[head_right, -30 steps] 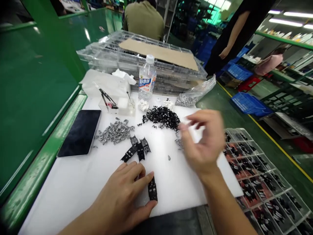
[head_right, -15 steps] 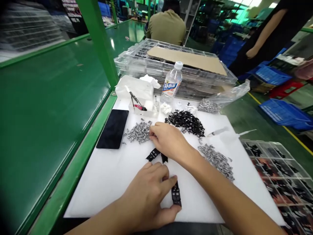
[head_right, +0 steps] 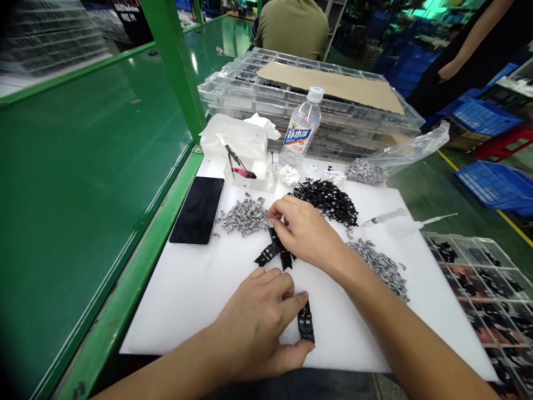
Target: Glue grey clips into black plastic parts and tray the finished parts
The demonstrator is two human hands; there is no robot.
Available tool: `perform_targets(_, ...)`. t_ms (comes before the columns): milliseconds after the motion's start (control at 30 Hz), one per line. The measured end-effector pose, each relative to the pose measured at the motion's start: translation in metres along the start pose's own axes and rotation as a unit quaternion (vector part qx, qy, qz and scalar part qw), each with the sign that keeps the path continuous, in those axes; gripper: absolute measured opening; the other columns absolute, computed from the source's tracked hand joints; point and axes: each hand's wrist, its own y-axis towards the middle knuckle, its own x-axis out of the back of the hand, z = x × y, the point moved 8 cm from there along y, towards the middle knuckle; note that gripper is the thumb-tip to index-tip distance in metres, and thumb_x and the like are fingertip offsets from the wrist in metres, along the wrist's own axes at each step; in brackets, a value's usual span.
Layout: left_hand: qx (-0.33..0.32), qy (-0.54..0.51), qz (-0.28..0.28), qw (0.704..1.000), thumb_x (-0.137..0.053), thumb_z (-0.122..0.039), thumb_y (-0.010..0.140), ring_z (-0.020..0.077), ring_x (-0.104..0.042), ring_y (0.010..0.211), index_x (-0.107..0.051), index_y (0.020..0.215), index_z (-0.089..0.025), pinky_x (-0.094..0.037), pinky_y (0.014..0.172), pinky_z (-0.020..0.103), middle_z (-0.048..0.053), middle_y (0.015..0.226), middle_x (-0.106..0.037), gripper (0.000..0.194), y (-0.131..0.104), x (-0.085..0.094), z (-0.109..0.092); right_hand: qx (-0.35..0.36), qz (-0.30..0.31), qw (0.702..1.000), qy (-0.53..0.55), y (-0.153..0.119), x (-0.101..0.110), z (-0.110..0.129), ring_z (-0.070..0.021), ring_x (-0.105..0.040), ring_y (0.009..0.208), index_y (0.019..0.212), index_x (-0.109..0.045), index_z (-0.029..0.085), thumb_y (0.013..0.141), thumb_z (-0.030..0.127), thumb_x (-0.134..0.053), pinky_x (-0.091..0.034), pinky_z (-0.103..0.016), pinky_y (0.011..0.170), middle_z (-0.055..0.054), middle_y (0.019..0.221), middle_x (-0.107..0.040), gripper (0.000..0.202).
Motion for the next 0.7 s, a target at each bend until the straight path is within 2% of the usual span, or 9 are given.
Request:
perform_targets(200,0.002,-0.003,0.012,1.000,-0.071,-0.056,0.089,0.0263,-0.058,0.094,-0.068,0.119,-0.022,-0.042,0.076,0.043,0.004,0.101,-0.063,0.045,0.001,0.000,0.000,-0.035,-0.001,0.999,-0.025,-0.001,0.008,-0.018,-0.0202,-0.062,0.083,0.092,-0.070,0.020,0.096,0.026,-0.062,-0.042,-0.034,0.074,-0.004,0.088,-0.069,0.011)
perform_targets(333,0.009,-0.004,0.015,1.000,-0.073,-0.054,0.089,0.0272,-0.060,0.094,-0.067,0.124,-0.023,-0.042,0.077,0.044,0.005,0.102,-0.065,0.047,0.002,0.000,0.000,-0.028,0.013,0.999,-0.015,0.003,-0.005,-0.012,-0.0196,-0.063,0.082,0.091,-0.073,0.021,0.095,0.032,-0.068,-0.043,-0.034,0.073,-0.004,0.089,-0.071,0.012)
perform_targets(467,0.006,-0.007,0.012,1.000,-0.072,-0.054,0.089,0.0275,-0.059,0.093,-0.067,0.128,-0.023,-0.042,0.076,0.045,0.005,0.102,-0.066,0.050,0.001,0.001,0.000,-0.009,0.002,1.000,-0.003,0.008,-0.010,-0.001,-0.0187,-0.063,0.080,0.084,-0.074,0.021,0.094,0.024,-0.067,-0.044,-0.033,0.074,-0.004,0.084,-0.070,0.013)
perform_targets(600,0.005,-0.005,0.018,1.000,-0.072,-0.055,0.089,0.0271,-0.058,0.093,-0.068,0.125,-0.023,-0.042,0.077,0.045,0.004,0.102,-0.065,0.048,0.001,0.002,-0.001,0.010,-0.033,0.999,0.004,0.001,0.011,0.003,-0.0174,-0.063,0.077,0.087,-0.076,0.022,0.096,0.023,-0.067,-0.044,-0.033,0.072,-0.003,0.083,-0.068,0.012)
perform_targets(700,0.009,-0.008,0.019,1.000,-0.072,-0.053,0.090,0.0269,-0.057,0.094,-0.068,0.127,-0.023,-0.043,0.078,0.045,0.004,0.102,-0.064,0.049,0.002,0.003,0.000,0.043,-0.041,0.998,-0.018,-0.022,0.033,0.007,-0.0189,-0.062,0.079,0.090,-0.071,0.022,0.100,0.025,-0.063,-0.045,-0.035,0.071,-0.005,0.088,-0.067,0.012)
